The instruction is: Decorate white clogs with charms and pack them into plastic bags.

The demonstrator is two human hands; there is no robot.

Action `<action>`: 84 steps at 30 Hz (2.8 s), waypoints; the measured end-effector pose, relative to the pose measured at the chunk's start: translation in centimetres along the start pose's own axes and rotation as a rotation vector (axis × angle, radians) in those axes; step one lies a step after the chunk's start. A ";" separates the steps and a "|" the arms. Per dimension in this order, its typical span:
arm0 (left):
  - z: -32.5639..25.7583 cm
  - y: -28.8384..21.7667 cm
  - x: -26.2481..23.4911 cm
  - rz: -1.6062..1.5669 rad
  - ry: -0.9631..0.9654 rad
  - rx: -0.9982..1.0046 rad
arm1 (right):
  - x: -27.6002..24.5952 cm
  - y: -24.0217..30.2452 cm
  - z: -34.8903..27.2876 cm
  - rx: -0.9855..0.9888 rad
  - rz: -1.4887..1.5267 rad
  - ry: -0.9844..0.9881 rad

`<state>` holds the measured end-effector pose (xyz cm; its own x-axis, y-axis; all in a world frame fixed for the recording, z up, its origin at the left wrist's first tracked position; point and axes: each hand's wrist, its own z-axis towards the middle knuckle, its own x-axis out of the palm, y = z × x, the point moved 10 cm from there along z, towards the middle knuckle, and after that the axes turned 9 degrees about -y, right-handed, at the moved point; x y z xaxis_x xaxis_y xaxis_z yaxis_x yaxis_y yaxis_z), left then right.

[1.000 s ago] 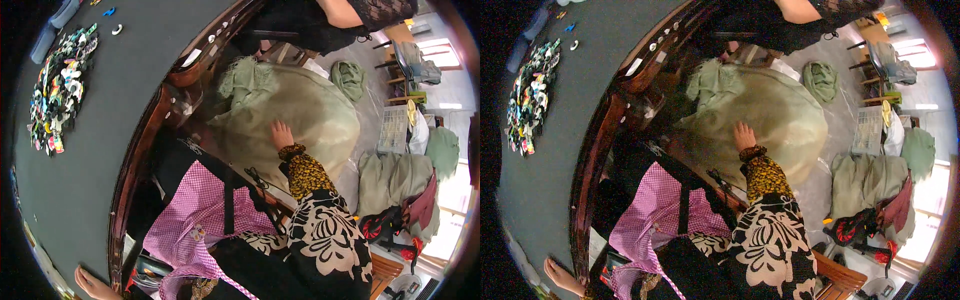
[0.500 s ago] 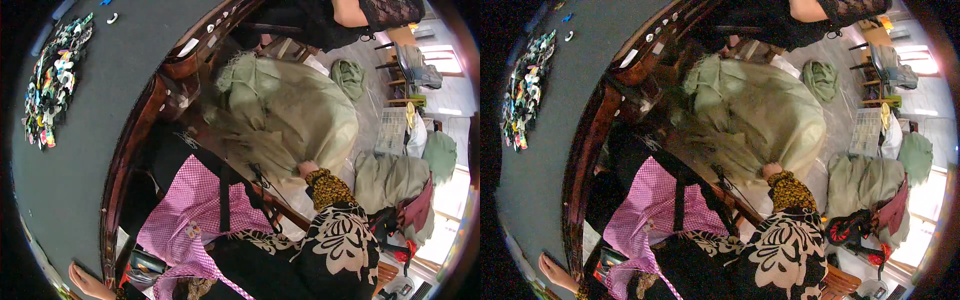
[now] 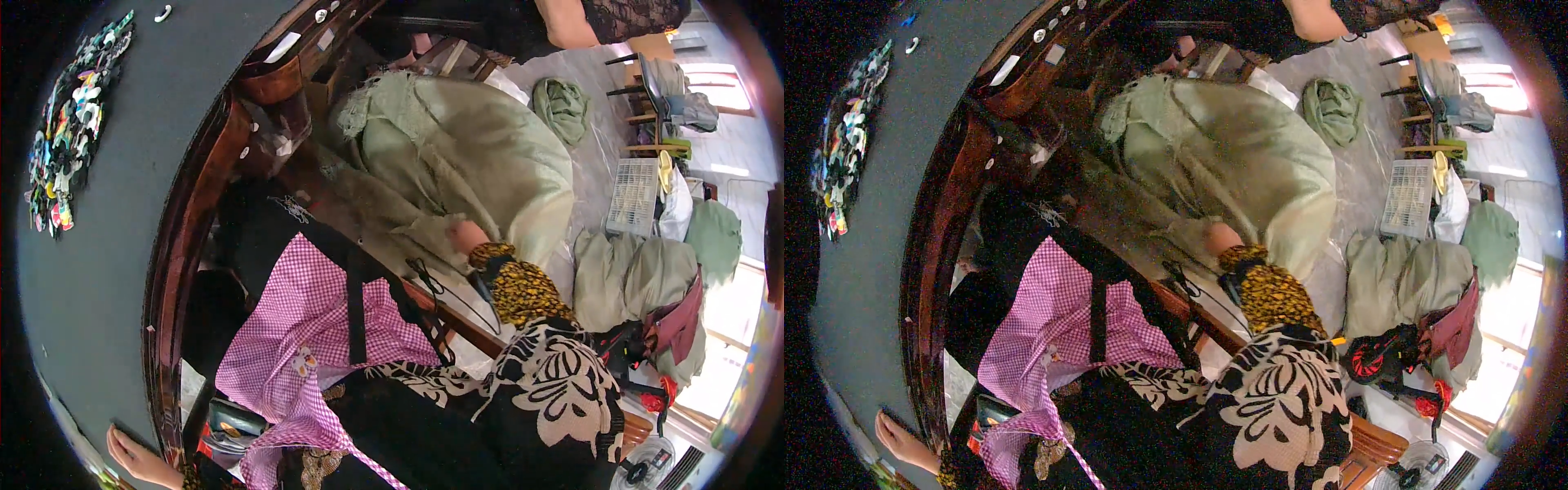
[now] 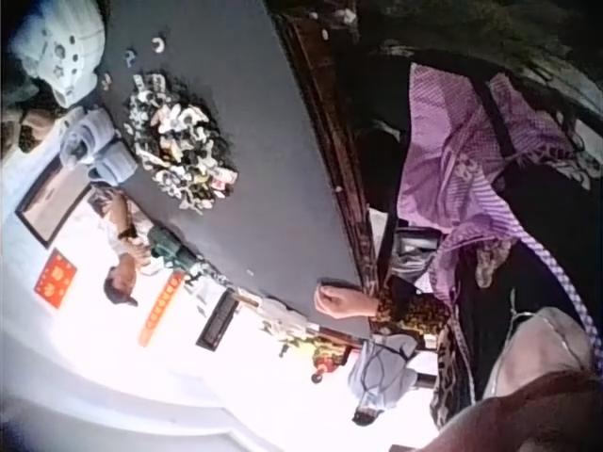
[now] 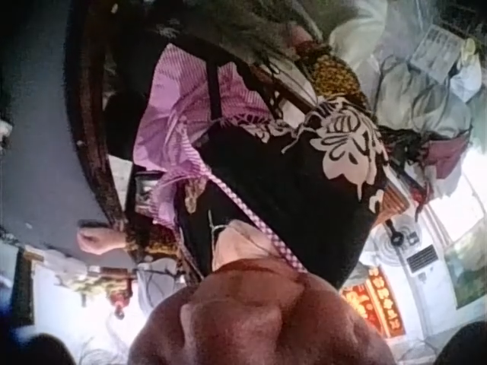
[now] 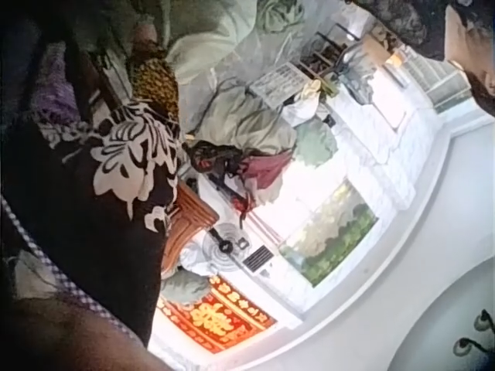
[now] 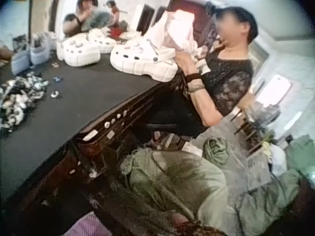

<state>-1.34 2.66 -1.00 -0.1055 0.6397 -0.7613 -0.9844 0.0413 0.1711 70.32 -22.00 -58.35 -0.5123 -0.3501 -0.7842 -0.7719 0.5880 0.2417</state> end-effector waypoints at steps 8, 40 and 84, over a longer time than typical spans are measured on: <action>-2.5 -0.3 4.9 -0.096 0.078 -0.196 | -10.2 3.2 4.1 0.285 0.260 -0.382; -1.8 -0.8 5.1 -0.084 0.086 -0.158 | -27.0 -11.2 -13.0 0.431 -0.409 -0.952; -2.1 -1.5 5.1 -0.107 0.042 -0.161 | -10.3 -9.7 0.0 0.315 0.395 -0.310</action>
<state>-0.70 4.22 -6.42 -0.0010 0.6056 -0.7957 -0.9998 -0.0182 -0.0125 83.13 -24.06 -52.60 -0.5676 0.1404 -0.8112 -0.3725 0.8350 0.4051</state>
